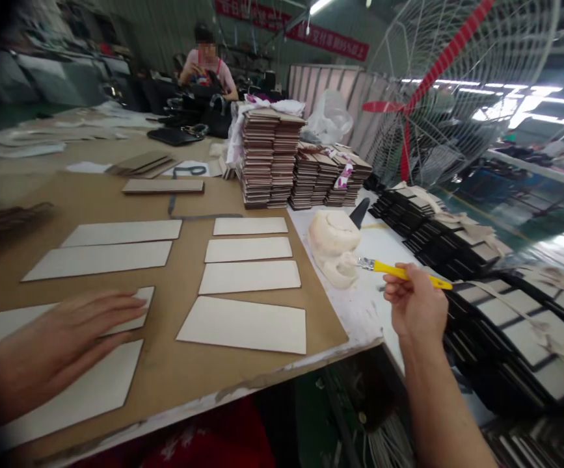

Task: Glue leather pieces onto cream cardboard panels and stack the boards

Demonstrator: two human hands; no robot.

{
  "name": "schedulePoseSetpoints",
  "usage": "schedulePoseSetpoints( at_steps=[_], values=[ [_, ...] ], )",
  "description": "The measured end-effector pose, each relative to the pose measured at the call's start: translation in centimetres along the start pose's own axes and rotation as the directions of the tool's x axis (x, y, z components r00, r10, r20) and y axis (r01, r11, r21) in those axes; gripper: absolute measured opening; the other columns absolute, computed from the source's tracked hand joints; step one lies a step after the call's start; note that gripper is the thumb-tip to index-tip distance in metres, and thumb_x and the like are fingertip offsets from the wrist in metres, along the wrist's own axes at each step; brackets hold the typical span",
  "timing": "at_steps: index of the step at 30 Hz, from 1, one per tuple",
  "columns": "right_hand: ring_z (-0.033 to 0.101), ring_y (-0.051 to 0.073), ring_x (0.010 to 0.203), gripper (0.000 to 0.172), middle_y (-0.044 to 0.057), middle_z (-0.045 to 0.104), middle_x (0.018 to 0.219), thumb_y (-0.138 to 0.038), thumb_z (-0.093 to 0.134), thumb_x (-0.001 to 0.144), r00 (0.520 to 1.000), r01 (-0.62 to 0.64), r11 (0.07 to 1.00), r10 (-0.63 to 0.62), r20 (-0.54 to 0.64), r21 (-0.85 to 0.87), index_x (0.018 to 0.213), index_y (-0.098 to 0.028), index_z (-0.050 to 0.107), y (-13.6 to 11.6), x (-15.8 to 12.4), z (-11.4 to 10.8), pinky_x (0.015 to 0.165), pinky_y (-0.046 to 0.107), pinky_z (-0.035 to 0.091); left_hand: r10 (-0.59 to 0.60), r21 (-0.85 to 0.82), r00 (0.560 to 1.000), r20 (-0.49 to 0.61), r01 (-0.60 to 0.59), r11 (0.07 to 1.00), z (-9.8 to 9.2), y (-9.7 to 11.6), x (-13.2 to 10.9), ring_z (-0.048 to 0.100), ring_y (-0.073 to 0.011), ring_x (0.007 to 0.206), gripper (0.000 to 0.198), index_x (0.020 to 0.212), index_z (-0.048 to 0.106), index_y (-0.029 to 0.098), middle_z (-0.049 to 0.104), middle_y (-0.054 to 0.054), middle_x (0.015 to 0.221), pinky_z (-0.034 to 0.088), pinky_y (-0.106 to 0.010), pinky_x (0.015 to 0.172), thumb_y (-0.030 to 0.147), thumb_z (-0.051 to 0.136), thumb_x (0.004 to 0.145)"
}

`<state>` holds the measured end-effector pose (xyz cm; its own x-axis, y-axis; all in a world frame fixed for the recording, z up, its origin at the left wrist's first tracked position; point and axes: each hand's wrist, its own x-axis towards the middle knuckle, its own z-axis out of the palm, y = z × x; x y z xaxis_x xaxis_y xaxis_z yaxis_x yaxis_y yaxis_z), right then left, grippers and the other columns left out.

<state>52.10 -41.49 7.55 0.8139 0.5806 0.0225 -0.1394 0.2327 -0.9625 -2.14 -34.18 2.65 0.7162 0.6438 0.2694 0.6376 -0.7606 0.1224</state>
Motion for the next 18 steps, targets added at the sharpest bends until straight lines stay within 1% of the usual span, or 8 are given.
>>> schedulePoseSetpoints(
  at_steps=[2, 5, 8, 10, 12, 15, 17, 18],
  values=[
    [0.054, 0.008, 0.038, 0.014, 0.005, 0.068, 0.057, -0.024, 0.063, 0.081, 0.998, -0.042, 0.999, 0.041, 0.038, 0.018, 0.080, -0.013, 0.071, -0.4, -0.9, 1.2, 0.036, 0.014, 0.043, 0.028, -0.014, 0.997, 0.075, -0.027, 1.000, 0.4, 0.8, 1.6, 0.052, -0.0216, 0.132, 0.040, 0.135, 0.054, 0.039, 0.060, 0.004, 0.140, 0.044, -0.047, 0.112, 0.030, 0.046, 0.097],
    [0.055, 0.008, 0.038, 0.014, 0.004, 0.068, 0.056, -0.023, 0.062, 0.083, 0.989, -0.106, 0.994, 0.102, 0.109, 0.032, 0.079, -0.013, 0.070, -0.9, -2.1, 3.9, 0.036, 0.013, 0.043, 0.117, -0.086, 0.979, 0.169, -0.104, 0.991, 1.3, 2.5, 3.9, 0.051, -0.0247, 0.133, 0.041, 0.139, 0.053, 0.033, 0.056, -0.003, 0.145, 0.041, -0.045, 0.115, 0.033, 0.048, 0.098],
    [0.054, 0.007, 0.037, 0.015, 0.003, 0.067, 0.055, -0.023, 0.060, 0.085, 0.971, -0.158, 0.987, 0.150, 0.186, 0.027, 0.078, -0.013, 0.069, -1.0, -2.9, 7.2, 0.036, 0.013, 0.042, 0.167, -0.127, 0.965, 0.201, -0.143, 0.982, 2.8, 4.1, 5.1, 0.050, -0.0269, 0.132, 0.041, 0.140, 0.053, 0.030, 0.053, -0.007, 0.145, 0.042, -0.044, 0.112, 0.029, 0.051, 0.098],
    [0.054, 0.007, 0.037, 0.015, 0.003, 0.068, 0.056, -0.024, 0.060, 0.087, 0.957, -0.179, 0.984, 0.169, 0.237, 0.021, 0.079, -0.014, 0.068, -0.8, -3.1, 9.5, 0.036, 0.013, 0.043, 0.171, -0.123, 0.966, 0.194, -0.149, 0.981, 3.8, 5.0, 5.4, 0.052, -0.0279, 0.127, 0.038, 0.136, 0.055, 0.028, 0.056, -0.008, 0.140, 0.043, -0.044, 0.108, 0.027, 0.052, 0.098],
    [0.056, 0.008, 0.038, 0.017, 0.003, 0.069, 0.057, -0.024, 0.058, 0.090, 0.938, -0.201, 0.979, 0.185, 0.294, 0.025, 0.080, -0.014, 0.067, -0.3, -3.2, 12.0, 0.037, 0.013, 0.046, 0.157, -0.116, 0.968, 0.193, -0.137, 0.984, 4.3, 5.8, 5.4, 0.054, -0.0283, 0.121, 0.032, 0.129, 0.059, 0.026, 0.059, -0.009, 0.131, 0.044, -0.044, 0.105, 0.027, 0.053, 0.098],
    [0.060, 0.009, 0.043, 0.018, 0.004, 0.071, 0.061, -0.025, 0.056, 0.094, 0.899, -0.225, 0.974, 0.196, 0.391, 0.031, 0.084, -0.014, 0.067, 1.2, -3.1, 16.0, 0.041, 0.015, 0.051, 0.154, -0.139, 0.961, 0.230, -0.124, 0.983, 3.4, 6.3, 5.9, 0.057, -0.0272, 0.110, 0.020, 0.114, 0.064, 0.024, 0.063, -0.009, 0.117, 0.046, -0.043, 0.097, 0.031, 0.057, 0.096],
    [0.062, 0.010, 0.045, 0.019, 0.003, 0.072, 0.062, -0.026, 0.056, 0.095, 0.876, -0.248, 0.969, 0.218, 0.430, 0.015, 0.086, -0.014, 0.067, 2.5, -2.9, 18.7, 0.042, 0.016, 0.052, 0.169, -0.177, 0.946, 0.277, -0.122, 0.977, 2.2, 5.8, 6.8, 0.060, -0.0252, 0.101, 0.017, 0.109, 0.064, 0.024, 0.064, -0.006, 0.109, 0.048, -0.041, 0.091, 0.034, 0.056, 0.097],
    [0.062, 0.010, 0.046, 0.019, 0.003, 0.072, 0.061, -0.027, 0.057, 0.096, 0.866, -0.263, 0.965, 0.234, 0.441, 0.003, 0.086, -0.014, 0.066, 3.2, -2.8, 20.0, 0.042, 0.016, 0.053, 0.170, -0.190, 0.941, 0.292, -0.117, 0.975, 1.6, 5.2, 7.5, 0.060, -0.0240, 0.097, 0.017, 0.107, 0.064, 0.024, 0.065, -0.005, 0.105, 0.049, -0.040, 0.087, 0.035, 0.053, 0.099]
  ],
)
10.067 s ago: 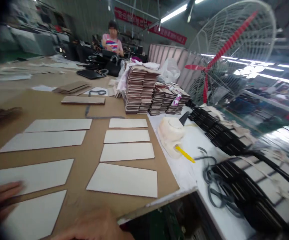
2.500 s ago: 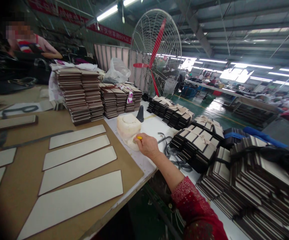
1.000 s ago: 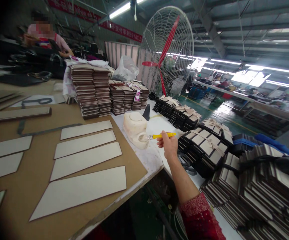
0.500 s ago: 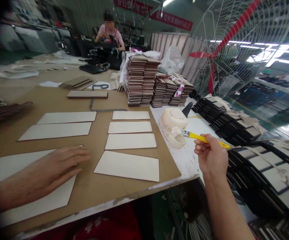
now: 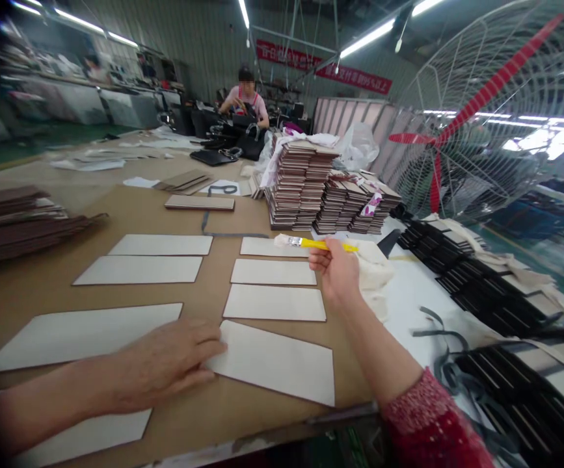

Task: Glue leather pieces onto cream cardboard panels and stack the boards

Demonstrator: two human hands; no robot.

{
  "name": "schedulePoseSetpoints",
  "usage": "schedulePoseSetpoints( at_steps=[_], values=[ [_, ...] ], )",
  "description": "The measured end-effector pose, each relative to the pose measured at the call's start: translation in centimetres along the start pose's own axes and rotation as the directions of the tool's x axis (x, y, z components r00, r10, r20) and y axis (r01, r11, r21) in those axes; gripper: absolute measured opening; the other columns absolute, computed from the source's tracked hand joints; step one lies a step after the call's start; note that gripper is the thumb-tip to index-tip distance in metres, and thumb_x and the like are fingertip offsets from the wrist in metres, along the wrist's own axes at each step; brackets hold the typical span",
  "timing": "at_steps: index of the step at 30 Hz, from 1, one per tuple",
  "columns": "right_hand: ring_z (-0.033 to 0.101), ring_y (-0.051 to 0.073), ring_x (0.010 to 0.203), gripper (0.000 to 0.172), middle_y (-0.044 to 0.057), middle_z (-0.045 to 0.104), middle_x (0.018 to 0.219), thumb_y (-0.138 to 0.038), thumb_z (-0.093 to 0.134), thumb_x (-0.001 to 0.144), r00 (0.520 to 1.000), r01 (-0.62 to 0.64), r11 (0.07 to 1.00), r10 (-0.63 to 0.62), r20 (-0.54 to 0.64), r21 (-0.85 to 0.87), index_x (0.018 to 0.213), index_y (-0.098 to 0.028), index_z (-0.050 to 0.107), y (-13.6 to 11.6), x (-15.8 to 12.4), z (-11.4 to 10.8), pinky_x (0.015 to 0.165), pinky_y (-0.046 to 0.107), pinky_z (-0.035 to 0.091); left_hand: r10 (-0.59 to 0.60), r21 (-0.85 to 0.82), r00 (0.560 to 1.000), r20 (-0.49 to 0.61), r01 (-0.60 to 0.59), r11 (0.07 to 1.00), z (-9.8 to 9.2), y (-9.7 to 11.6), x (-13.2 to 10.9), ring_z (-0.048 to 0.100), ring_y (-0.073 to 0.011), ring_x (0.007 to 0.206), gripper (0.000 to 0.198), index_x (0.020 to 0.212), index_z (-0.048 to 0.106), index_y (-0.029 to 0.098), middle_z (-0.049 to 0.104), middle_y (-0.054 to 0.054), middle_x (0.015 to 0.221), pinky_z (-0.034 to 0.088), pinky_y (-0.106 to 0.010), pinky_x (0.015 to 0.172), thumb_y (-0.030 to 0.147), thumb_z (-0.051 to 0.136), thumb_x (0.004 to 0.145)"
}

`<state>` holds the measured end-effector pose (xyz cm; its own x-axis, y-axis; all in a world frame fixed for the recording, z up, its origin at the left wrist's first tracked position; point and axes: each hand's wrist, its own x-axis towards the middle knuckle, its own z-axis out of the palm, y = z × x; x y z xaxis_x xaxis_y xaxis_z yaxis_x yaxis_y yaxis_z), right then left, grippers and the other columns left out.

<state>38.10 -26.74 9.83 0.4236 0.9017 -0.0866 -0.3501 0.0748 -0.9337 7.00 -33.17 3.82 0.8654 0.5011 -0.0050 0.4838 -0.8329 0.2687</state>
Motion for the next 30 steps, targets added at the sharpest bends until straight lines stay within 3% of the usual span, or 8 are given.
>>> schedulePoseSetpoints(
  at_steps=[2, 5, 10, 16, 23, 27, 30],
  values=[
    [0.062, 0.010, 0.045, 0.020, 0.002, 0.071, 0.060, -0.028, 0.056, 0.097, 0.999, -0.034, 0.999, 0.034, 0.015, -0.006, 0.086, -0.015, 0.066, 1.4, 1.8, 1.9, 0.043, 0.016, 0.053, -0.014, 0.012, 1.000, -0.007, 0.014, 1.000, -1.7, -2.1, 1.3, 0.061, -0.0226, 0.092, 0.020, 0.104, 0.064, 0.023, 0.065, -0.004, 0.098, 0.049, -0.038, 0.083, 0.034, 0.048, 0.101],
    [0.060, 0.010, 0.042, 0.020, 0.001, 0.070, 0.058, -0.027, 0.055, 0.097, 0.997, -0.063, 0.998, 0.064, 0.033, -0.017, 0.084, -0.015, 0.065, 3.5, 4.5, 4.3, 0.042, 0.017, 0.053, -0.047, 0.099, 0.991, -0.125, 0.060, 0.993, -3.0, -7.2, 4.4, 0.062, -0.0233, 0.096, 0.026, 0.104, 0.067, 0.019, 0.067, -0.007, 0.099, 0.049, -0.038, 0.090, 0.025, 0.042, 0.102],
    [0.058, 0.010, 0.039, 0.020, 0.001, 0.069, 0.055, -0.024, 0.055, 0.096, 0.993, -0.114, 0.992, 0.114, 0.005, -0.048, 0.080, -0.015, 0.063, 6.5, 8.1, 6.4, 0.039, 0.017, 0.050, -0.093, 0.132, 0.971, -0.219, 0.125, 0.983, -2.2, -15.8, 10.2, 0.058, -0.0255, 0.118, 0.037, 0.122, 0.064, 0.012, 0.064, -0.014, 0.123, 0.044, -0.040, 0.107, 0.007, 0.041, 0.094],
    [0.059, 0.009, 0.041, 0.021, 0.000, 0.069, 0.057, -0.027, 0.052, 0.098, 0.993, -0.117, 0.992, 0.117, 0.001, -0.043, 0.082, -0.017, 0.063, 6.6, 9.0, 6.2, 0.042, 0.016, 0.051, -0.141, 0.121, 0.968, -0.210, 0.168, 0.978, -1.5, -21.7, 15.1, 0.058, -0.0224, 0.123, 0.052, 0.126, 0.064, 0.015, 0.065, -0.012, 0.130, 0.042, -0.035, 0.111, -0.001, 0.044, 0.080],
    [0.060, 0.010, 0.044, 0.022, 0.001, 0.069, 0.058, -0.028, 0.053, 0.098, 0.994, -0.107, 0.993, 0.108, 0.010, -0.054, 0.084, -0.016, 0.065, 5.7, 8.8, 5.8, 0.043, 0.018, 0.052, -0.238, 0.094, 0.949, -0.205, 0.261, 0.961, -1.9, -25.0, 18.8, 0.062, -0.0227, 0.118, 0.048, 0.127, 0.063, 0.012, 0.067, -0.013, 0.129, 0.045, -0.033, 0.107, 0.004, 0.045, 0.083],
    [0.060, 0.010, 0.043, 0.021, 0.001, 0.070, 0.059, -0.027, 0.053, 0.098, 0.991, -0.129, 0.989, 0.131, 0.014, -0.075, 0.085, -0.016, 0.065, 6.7, 9.6, 6.0, 0.041, 0.018, 0.052, -0.263, 0.090, 0.920, -0.290, 0.299, 0.950, -3.2, -24.5, 19.4, 0.058, -0.0238, 0.121, 0.041, 0.115, 0.068, 0.011, 0.067, -0.013, 0.123, 0.041, -0.034, 0.111, 0.004, 0.046, 0.081],
    [0.060, 0.010, 0.043, 0.021, 0.001, 0.069, 0.058, -0.028, 0.055, 0.097, 0.988, -0.152, 0.985, 0.155, 0.030, -0.086, 0.084, -0.016, 0.064, 7.6, 10.3, 6.3, 0.041, 0.018, 0.052, -0.302, 0.077, 0.875, -0.378, 0.355, 0.932, -3.7, -23.1, 18.1, 0.058, -0.0260, 0.117, 0.033, 0.105, 0.069, 0.012, 0.068, -0.013, 0.113, 0.043, -0.039, 0.108, 0.008, 0.042, 0.087]
  ],
)
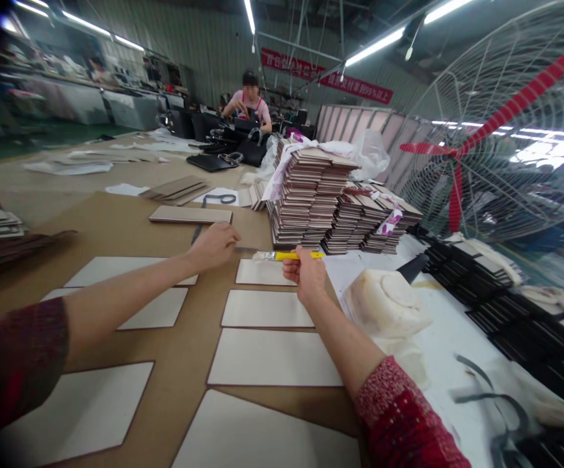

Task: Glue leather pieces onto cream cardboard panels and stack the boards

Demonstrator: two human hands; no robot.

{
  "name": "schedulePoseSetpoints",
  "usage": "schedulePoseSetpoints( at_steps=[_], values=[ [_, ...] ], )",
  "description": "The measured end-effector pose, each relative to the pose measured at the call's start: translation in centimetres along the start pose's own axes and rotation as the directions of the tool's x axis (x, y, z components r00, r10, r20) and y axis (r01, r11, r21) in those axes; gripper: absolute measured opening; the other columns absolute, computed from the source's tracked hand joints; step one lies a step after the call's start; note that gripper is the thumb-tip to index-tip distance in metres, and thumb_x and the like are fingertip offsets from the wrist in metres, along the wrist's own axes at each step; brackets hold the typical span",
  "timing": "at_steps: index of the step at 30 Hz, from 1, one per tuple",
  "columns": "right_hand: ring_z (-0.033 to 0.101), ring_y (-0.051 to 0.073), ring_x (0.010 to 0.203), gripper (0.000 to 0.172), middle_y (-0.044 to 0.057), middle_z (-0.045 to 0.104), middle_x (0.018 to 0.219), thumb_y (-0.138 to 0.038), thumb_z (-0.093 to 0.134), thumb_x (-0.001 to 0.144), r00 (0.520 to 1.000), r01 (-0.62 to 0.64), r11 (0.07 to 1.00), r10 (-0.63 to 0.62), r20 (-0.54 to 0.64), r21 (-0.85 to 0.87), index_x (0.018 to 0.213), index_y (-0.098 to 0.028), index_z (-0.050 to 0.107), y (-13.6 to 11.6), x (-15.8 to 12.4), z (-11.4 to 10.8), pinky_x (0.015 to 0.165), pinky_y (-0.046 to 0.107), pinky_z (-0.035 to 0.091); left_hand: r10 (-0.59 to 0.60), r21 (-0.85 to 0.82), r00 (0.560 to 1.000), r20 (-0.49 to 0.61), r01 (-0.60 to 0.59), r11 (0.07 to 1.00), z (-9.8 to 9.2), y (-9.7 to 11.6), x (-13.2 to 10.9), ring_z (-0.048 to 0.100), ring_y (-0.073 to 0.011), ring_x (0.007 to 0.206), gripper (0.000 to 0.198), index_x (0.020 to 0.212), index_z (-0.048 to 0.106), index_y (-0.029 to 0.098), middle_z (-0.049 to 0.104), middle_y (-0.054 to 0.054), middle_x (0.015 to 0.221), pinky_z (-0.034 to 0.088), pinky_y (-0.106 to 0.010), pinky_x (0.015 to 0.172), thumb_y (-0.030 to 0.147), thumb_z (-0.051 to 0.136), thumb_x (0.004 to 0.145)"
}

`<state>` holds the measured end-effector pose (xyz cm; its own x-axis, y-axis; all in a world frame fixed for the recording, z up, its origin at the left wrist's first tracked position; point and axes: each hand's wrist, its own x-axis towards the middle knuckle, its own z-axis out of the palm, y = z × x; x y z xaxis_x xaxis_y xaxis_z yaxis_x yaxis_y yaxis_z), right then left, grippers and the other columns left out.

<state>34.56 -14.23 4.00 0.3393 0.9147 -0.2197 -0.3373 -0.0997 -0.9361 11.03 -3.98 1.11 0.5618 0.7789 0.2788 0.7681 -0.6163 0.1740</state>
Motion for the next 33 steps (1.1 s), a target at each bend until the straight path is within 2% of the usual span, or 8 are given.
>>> schedulePoseSetpoints(
  at_steps=[3, 7, 12, 17, 21, 27, 30, 33],
  values=[
    [0.060, 0.010, 0.042, 0.020, 0.001, 0.069, 0.056, -0.028, 0.058, 0.096, 1.000, -0.022, 1.000, 0.022, 0.019, -0.007, 0.082, -0.016, 0.064, 0.6, 0.7, 0.3, 0.040, 0.018, 0.051, 0.069, -0.037, 0.997, 0.017, -0.069, 0.997, -0.4, 1.1, -2.8, 0.062, -0.0236, 0.107, 0.027, 0.098, 0.070, 0.017, 0.068, -0.009, 0.104, 0.049, -0.036, 0.101, 0.012, 0.045, 0.088],
    [0.060, 0.011, 0.040, 0.021, 0.001, 0.069, 0.055, -0.027, 0.056, 0.097, 0.999, -0.030, 0.999, 0.030, 0.017, -0.013, 0.082, -0.015, 0.065, 1.2, 1.3, 0.9, 0.039, 0.018, 0.051, 0.243, -0.113, 0.968, 0.071, -0.234, 0.966, 0.2, 2.5, -6.3, 0.061, -0.0209, 0.112, 0.030, 0.111, 0.067, 0.017, 0.067, -0.008, 0.116, 0.048, -0.034, 0.105, 0.012, 0.045, 0.092],
    [0.059, 0.011, 0.039, 0.022, 0.002, 0.069, 0.055, -0.025, 0.054, 0.098, 1.000, -0.019, 1.000, 0.020, 0.017, -0.014, 0.083, -0.014, 0.066, 1.4, 1.4, 1.2, 0.038, 0.018, 0.050, 0.263, -0.123, 0.963, 0.065, -0.254, 0.959, 0.9, 2.5, -7.3, 0.058, -0.0225, 0.119, 0.032, 0.117, 0.065, 0.015, 0.064, -0.011, 0.123, 0.044, -0.037, 0.111, 0.011, 0.042, 0.095],
    [0.059, 0.010, 0.039, 0.022, 0.001, 0.070, 0.057, -0.023, 0.051, 0.099, 1.000, 0.002, 1.000, -0.002, 0.009, 0.010, 0.084, -0.014, 0.065, 0.8, 1.3, 0.3, 0.039, 0.017, 0.050, 0.176, -0.088, 0.982, 0.065, -0.170, 0.981, 1.4, 0.8, -5.7, 0.059, -0.0235, 0.116, 0.039, 0.116, 0.065, 0.013, 0.067, -0.012, 0.117, 0.045, -0.038, 0.109, 0.003, 0.041, 0.088],
    [0.058, 0.010, 0.039, 0.022, 0.001, 0.070, 0.057, -0.023, 0.050, 0.099, 1.000, 0.024, 0.999, -0.024, -0.005, 0.034, 0.086, -0.014, 0.065, 0.2, 1.2, -0.3, 0.038, 0.017, 0.050, 0.129, -0.053, 0.986, 0.103, -0.124, 0.991, 2.2, -0.5, -4.2, 0.058, -0.0247, 0.123, 0.044, 0.123, 0.064, 0.013, 0.066, -0.012, 0.127, 0.042, -0.039, 0.112, 0.002, 0.044, 0.086],
    [0.059, 0.010, 0.041, 0.020, 0.002, 0.070, 0.058, -0.023, 0.053, 0.098, 1.000, 0.029, 0.999, -0.028, -0.013, 0.045, 0.086, -0.013, 0.065, 0.4, 1.1, -0.5, 0.039, 0.018, 0.051, -0.013, -0.029, 0.994, 0.109, 0.016, 0.999, 2.9, -2.3, -0.7, 0.057, -0.0283, 0.124, 0.032, 0.127, 0.062, 0.014, 0.063, -0.014, 0.132, 0.043, -0.048, 0.110, 0.025, 0.048, 0.099],
    [0.059, 0.010, 0.041, 0.020, 0.003, 0.070, 0.059, -0.023, 0.053, 0.098, 0.999, 0.035, 0.998, -0.035, -0.012, 0.044, 0.086, -0.013, 0.065, 0.5, 1.1, -0.4, 0.039, 0.018, 0.051, -0.116, -0.045, 0.989, 0.087, 0.121, 0.992, 3.2, -2.9, 1.9, 0.059, -0.0284, 0.120, 0.036, 0.129, 0.059, 0.015, 0.060, -0.014, 0.133, 0.048, -0.053, 0.104, 0.035, 0.057, 0.099],
    [0.059, 0.010, 0.041, 0.020, 0.003, 0.070, 0.058, -0.023, 0.052, 0.098, 0.999, 0.045, 0.998, -0.044, -0.011, 0.039, 0.087, -0.013, 0.065, 0.5, 1.1, -0.3, 0.039, 0.018, 0.052, -0.147, -0.090, 0.986, 0.082, 0.154, 0.984, 3.5, -2.8, 4.2, 0.061, -0.0267, 0.116, 0.038, 0.129, 0.058, 0.016, 0.059, -0.012, 0.131, 0.052, -0.050, 0.098, 0.036, 0.062, 0.097]
  ],
)
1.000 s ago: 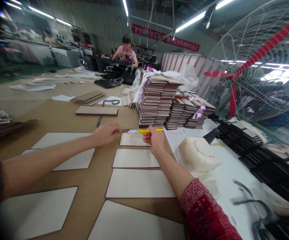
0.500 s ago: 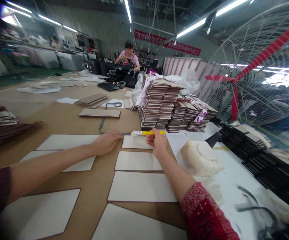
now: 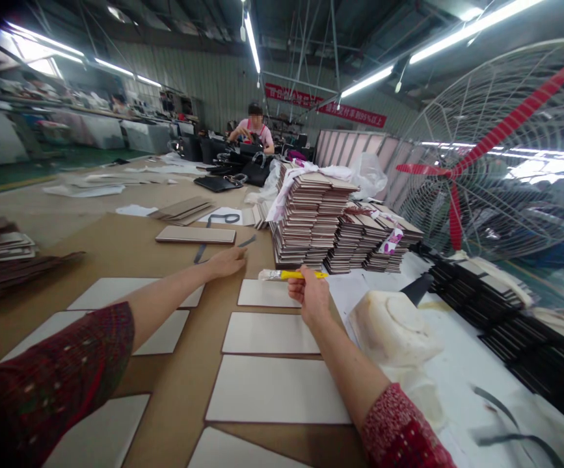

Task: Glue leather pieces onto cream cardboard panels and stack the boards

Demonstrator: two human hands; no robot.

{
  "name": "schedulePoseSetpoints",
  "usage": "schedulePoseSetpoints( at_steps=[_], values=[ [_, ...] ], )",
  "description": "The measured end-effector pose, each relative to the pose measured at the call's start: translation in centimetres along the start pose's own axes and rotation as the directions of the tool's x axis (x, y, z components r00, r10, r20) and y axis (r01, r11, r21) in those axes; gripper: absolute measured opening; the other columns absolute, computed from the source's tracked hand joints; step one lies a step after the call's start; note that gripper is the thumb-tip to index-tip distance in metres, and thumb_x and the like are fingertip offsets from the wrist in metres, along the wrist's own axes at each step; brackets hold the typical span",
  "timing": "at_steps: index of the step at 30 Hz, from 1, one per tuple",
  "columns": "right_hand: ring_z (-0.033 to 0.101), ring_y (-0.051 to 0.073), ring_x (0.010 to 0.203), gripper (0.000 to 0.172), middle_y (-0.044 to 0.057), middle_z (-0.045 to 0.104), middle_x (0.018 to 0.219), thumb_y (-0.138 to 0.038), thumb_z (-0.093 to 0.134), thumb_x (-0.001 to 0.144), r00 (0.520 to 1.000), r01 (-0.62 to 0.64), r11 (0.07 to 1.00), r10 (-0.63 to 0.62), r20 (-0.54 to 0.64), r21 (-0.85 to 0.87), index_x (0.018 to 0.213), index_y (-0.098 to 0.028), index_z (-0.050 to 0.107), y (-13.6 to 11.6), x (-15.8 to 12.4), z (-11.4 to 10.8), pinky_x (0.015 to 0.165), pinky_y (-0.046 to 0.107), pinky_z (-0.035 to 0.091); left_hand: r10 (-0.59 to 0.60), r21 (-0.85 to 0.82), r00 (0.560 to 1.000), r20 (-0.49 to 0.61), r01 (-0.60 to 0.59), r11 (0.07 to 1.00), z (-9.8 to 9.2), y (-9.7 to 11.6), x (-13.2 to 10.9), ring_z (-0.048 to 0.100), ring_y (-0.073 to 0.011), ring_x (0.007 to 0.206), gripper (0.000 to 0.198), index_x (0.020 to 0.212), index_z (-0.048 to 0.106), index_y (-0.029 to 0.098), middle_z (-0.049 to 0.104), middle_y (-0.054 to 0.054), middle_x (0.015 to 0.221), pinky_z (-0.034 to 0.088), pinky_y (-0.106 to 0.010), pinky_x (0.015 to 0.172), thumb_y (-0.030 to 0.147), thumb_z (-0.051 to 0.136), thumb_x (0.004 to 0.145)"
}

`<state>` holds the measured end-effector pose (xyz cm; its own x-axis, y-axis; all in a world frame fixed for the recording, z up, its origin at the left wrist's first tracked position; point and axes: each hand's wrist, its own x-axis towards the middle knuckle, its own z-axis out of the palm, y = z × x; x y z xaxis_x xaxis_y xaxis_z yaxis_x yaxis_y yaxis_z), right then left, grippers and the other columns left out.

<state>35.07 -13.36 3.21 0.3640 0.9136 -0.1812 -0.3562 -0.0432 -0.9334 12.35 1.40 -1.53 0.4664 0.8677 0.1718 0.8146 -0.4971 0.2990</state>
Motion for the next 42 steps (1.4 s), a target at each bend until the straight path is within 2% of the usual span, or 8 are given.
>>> schedulePoseSetpoints(
  at_steps=[4, 8, 10, 13, 17, 20, 27, 42],
  values=[
    [0.060, 0.010, 0.042, 0.020, 0.003, 0.070, 0.059, -0.025, 0.053, 0.097, 1.000, 0.019, 1.000, -0.019, 0.001, -0.006, 0.087, -0.013, 0.065, -0.3, -0.2, 0.0, 0.040, 0.018, 0.052, 0.016, -0.072, 1.000, -0.021, -0.018, 0.997, 0.0, 1.3, 1.7, 0.061, -0.0260, 0.114, 0.036, 0.128, 0.059, 0.016, 0.059, -0.012, 0.130, 0.054, -0.049, 0.096, 0.035, 0.062, 0.097],
    [0.059, 0.010, 0.042, 0.020, 0.002, 0.070, 0.059, -0.025, 0.052, 0.098, 1.000, 0.023, 1.000, -0.023, 0.003, -0.011, 0.088, -0.014, 0.065, -0.5, -0.4, -0.2, 0.039, 0.017, 0.050, 0.012, -0.112, 0.999, -0.031, -0.015, 0.994, -1.2, 2.0, 1.1, 0.063, -0.0242, 0.110, 0.033, 0.121, 0.062, 0.015, 0.063, -0.011, 0.124, 0.054, -0.047, 0.096, 0.037, 0.062, 0.098],
    [0.059, 0.010, 0.041, 0.020, 0.001, 0.070, 0.058, -0.025, 0.051, 0.098, 1.000, 0.017, 1.000, -0.017, 0.006, -0.012, 0.087, -0.014, 0.065, -0.6, -0.4, -0.4, 0.039, 0.017, 0.050, 0.017, -0.107, 1.000, -0.020, -0.019, 0.994, -2.0, 2.0, -0.7, 0.065, -0.0234, 0.106, 0.025, 0.112, 0.066, 0.014, 0.067, -0.009, 0.115, 0.054, -0.046, 0.095, 0.034, 0.060, 0.098],
    [0.059, 0.010, 0.042, 0.018, 0.002, 0.070, 0.059, -0.023, 0.052, 0.097, 1.000, 0.002, 1.000, -0.001, 0.018, -0.015, 0.087, -0.014, 0.065, -0.5, -0.3, -0.5, 0.039, 0.017, 0.050, 0.100, -0.098, 0.995, 0.006, -0.099, 0.990, -2.8, 2.2, -5.0, 0.066, -0.0236, 0.101, 0.018, 0.101, 0.071, 0.015, 0.070, -0.008, 0.104, 0.052, -0.041, 0.096, 0.019, 0.054, 0.095],
    [0.059, 0.010, 0.041, 0.020, 0.002, 0.071, 0.058, -0.024, 0.053, 0.096, 0.999, -0.026, 0.999, 0.027, 0.028, -0.031, 0.085, -0.014, 0.065, -0.2, 0.1, -0.1, 0.038, 0.017, 0.050, 0.283, -0.108, 0.959, 0.027, -0.278, 0.954, -2.6, 2.9, -10.8, 0.062, -0.0210, 0.113, 0.031, 0.114, 0.069, 0.018, 0.067, -0.008, 0.120, 0.047, -0.033, 0.105, 0.014, 0.049, 0.091],
    [0.059, 0.010, 0.040, 0.021, 0.002, 0.070, 0.056, -0.027, 0.056, 0.095, 0.998, -0.041, 0.997, 0.043, 0.048, -0.058, 0.083, -0.013, 0.066, 0.2, 0.3, 0.8, 0.038, 0.017, 0.050, 0.340, -0.107, 0.940, 0.014, -0.336, 0.936, -1.7, 3.2, -12.9, 0.060, -0.0206, 0.117, 0.034, 0.122, 0.066, 0.019, 0.063, -0.008, 0.127, 0.047, -0.033, 0.107, 0.019, 0.045, 0.096],
    [0.057, 0.010, 0.037, 0.023, 0.001, 0.069, 0.055, -0.035, 0.062, 0.092, 0.994, -0.054, 0.993, 0.062, 0.085, -0.101, 0.083, -0.014, 0.066, 1.3, 0.5, 2.2, 0.038, 0.017, 0.050, 0.329, -0.083, 0.944, -0.040, -0.331, 0.940, -0.2, 2.6, -13.8, 0.059, -0.0223, 0.119, 0.036, 0.124, 0.066, 0.018, 0.065, -0.008, 0.128, 0.046, -0.038, 0.109, 0.019, 0.042, 0.098],
    [0.057, 0.010, 0.037, 0.023, 0.001, 0.066, 0.052, -0.035, 0.065, 0.088, 0.995, -0.053, 0.987, 0.065, 0.076, -0.151, 0.079, -0.013, 0.065, 2.1, 1.1, 2.2, 0.038, 0.016, 0.049, 0.332, -0.025, 0.941, -0.064, -0.334, 0.942, 0.0, 2.8, -14.2, 0.059, -0.0232, 0.121, 0.036, 0.125, 0.067, 0.018, 0.066, -0.008, 0.129, 0.047, -0.039, 0.110, 0.023, 0.041, 0.099]
  ],
)
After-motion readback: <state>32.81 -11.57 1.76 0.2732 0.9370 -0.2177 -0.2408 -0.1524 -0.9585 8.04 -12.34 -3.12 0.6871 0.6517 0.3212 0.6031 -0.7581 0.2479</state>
